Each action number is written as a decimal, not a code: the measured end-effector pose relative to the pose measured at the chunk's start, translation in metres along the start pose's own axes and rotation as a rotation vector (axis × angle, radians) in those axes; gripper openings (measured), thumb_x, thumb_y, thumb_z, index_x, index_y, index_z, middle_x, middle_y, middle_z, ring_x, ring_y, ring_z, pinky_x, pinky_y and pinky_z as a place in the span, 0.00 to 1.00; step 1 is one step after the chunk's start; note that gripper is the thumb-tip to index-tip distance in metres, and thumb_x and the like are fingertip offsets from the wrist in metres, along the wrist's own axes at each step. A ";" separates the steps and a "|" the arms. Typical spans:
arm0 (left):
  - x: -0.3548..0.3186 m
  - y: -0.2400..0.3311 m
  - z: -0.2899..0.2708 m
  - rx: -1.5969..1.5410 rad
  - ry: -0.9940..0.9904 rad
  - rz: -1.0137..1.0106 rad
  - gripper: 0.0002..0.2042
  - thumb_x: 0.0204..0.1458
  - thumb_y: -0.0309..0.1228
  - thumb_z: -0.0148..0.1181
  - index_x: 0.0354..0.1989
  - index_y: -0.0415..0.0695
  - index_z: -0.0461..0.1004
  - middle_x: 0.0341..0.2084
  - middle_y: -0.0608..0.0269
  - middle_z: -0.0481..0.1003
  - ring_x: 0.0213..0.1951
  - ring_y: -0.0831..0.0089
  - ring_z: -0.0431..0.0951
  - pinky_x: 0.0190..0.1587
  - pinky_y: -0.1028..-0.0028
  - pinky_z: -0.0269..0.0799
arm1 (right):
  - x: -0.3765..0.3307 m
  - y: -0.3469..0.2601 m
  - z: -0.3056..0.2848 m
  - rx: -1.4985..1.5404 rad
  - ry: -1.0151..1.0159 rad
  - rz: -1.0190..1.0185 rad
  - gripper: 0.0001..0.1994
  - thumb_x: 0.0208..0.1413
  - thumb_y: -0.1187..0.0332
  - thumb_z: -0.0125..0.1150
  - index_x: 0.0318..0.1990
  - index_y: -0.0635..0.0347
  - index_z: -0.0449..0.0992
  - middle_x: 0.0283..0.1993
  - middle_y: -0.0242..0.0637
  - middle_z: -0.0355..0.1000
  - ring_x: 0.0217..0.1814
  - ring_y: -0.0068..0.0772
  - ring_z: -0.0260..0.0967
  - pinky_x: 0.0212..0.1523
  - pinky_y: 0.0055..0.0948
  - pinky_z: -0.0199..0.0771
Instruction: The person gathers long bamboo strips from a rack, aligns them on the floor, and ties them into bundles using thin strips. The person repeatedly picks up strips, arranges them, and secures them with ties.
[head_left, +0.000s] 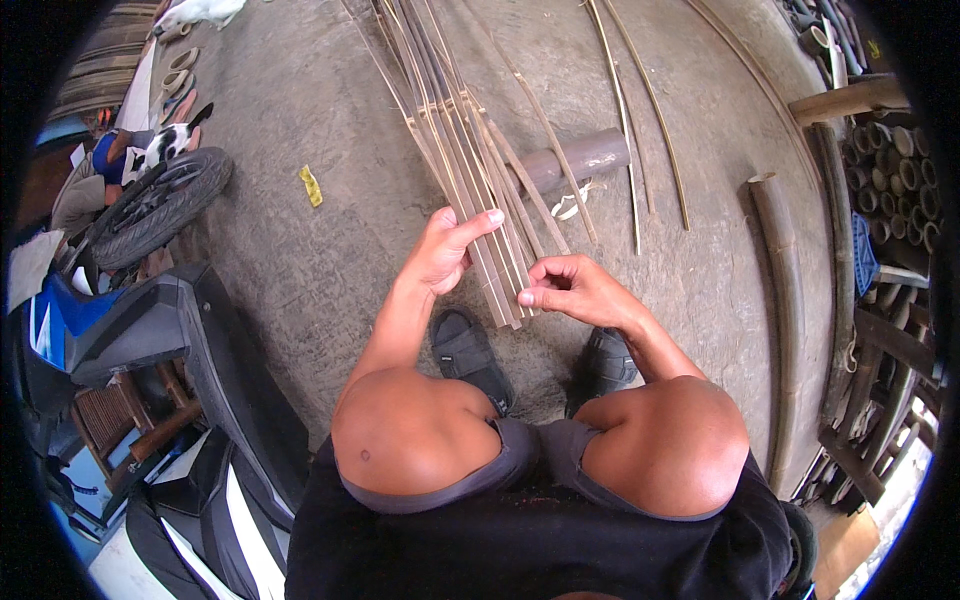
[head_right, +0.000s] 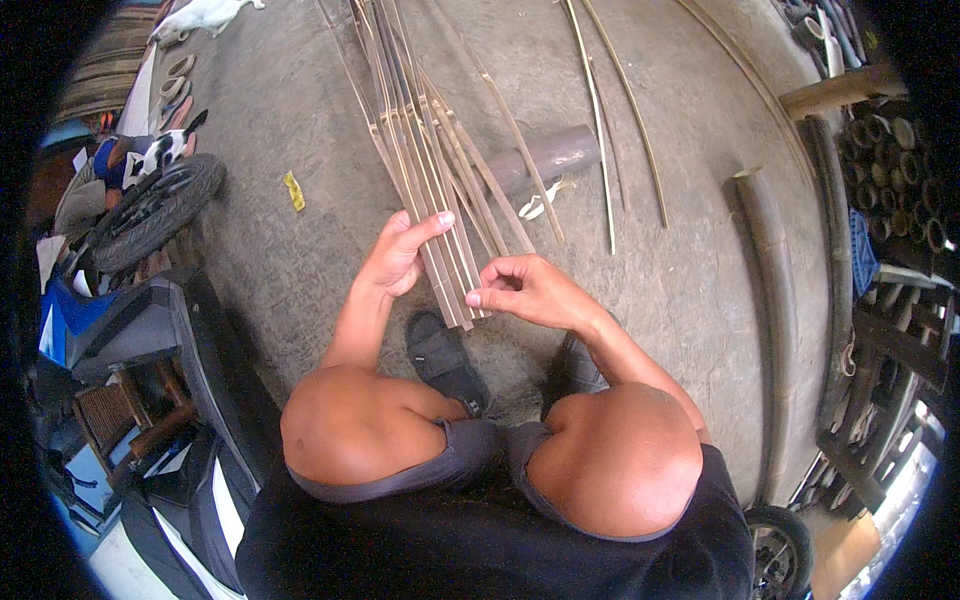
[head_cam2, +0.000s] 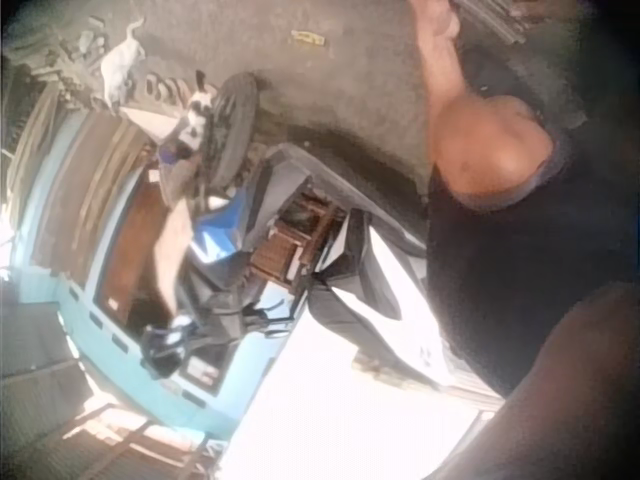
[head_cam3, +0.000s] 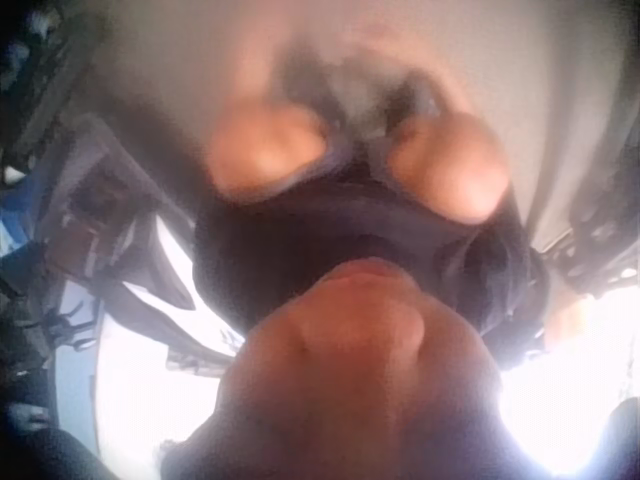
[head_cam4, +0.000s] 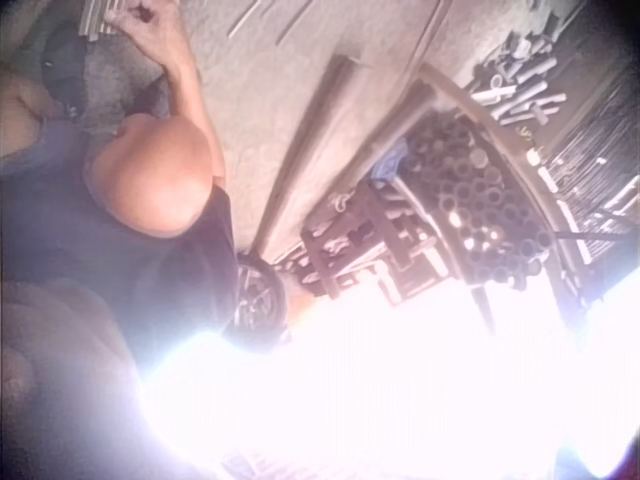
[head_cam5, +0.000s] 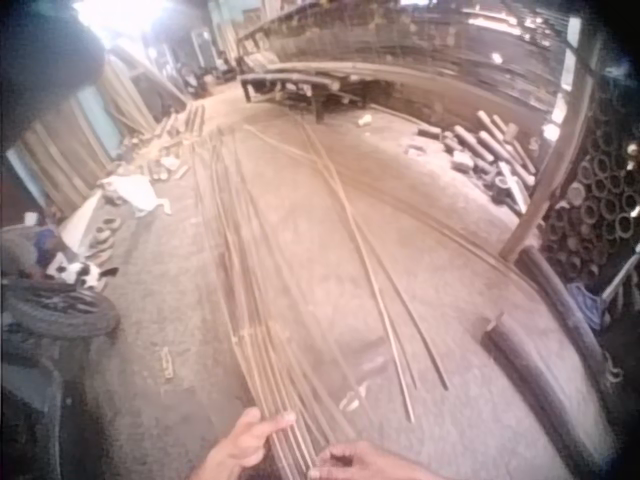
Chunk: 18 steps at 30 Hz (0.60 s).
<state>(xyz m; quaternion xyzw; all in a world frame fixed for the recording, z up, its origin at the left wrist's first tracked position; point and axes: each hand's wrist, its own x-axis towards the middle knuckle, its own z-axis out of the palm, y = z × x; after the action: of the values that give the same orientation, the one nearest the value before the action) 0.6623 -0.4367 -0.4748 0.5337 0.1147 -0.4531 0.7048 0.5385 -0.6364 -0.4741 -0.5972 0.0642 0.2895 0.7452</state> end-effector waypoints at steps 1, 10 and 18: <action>-0.001 0.001 0.001 0.004 0.009 0.000 0.15 0.56 0.31 0.67 0.48 0.39 0.76 0.40 0.62 0.79 0.40 0.73 0.80 0.43 0.67 0.78 | 0.001 0.000 0.000 -0.015 -0.010 -0.007 0.10 0.59 0.63 0.68 0.35 0.61 0.78 0.29 0.22 0.72 0.32 0.13 0.64 0.34 0.20 0.66; -0.001 -0.004 0.004 0.025 0.050 0.000 0.15 0.58 0.35 0.65 0.49 0.39 0.76 0.40 0.62 0.79 0.39 0.74 0.80 0.43 0.68 0.78 | -0.005 -0.003 -0.004 0.047 0.010 0.074 0.09 0.57 0.65 0.70 0.31 0.58 0.76 0.27 0.19 0.69 0.31 0.10 0.62 0.31 0.18 0.62; 0.000 -0.007 0.003 0.183 0.168 -0.031 0.16 0.58 0.40 0.65 0.45 0.41 0.77 0.34 0.66 0.79 0.32 0.77 0.78 0.32 0.71 0.76 | -0.001 0.009 -0.003 0.105 0.007 0.081 0.09 0.58 0.67 0.68 0.32 0.58 0.74 0.28 0.22 0.72 0.31 0.13 0.67 0.33 0.18 0.69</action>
<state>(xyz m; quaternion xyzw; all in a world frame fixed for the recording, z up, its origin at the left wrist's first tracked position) 0.6561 -0.4395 -0.4786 0.6300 0.1398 -0.4262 0.6340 0.5338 -0.6387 -0.4825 -0.5554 0.1058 0.3136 0.7629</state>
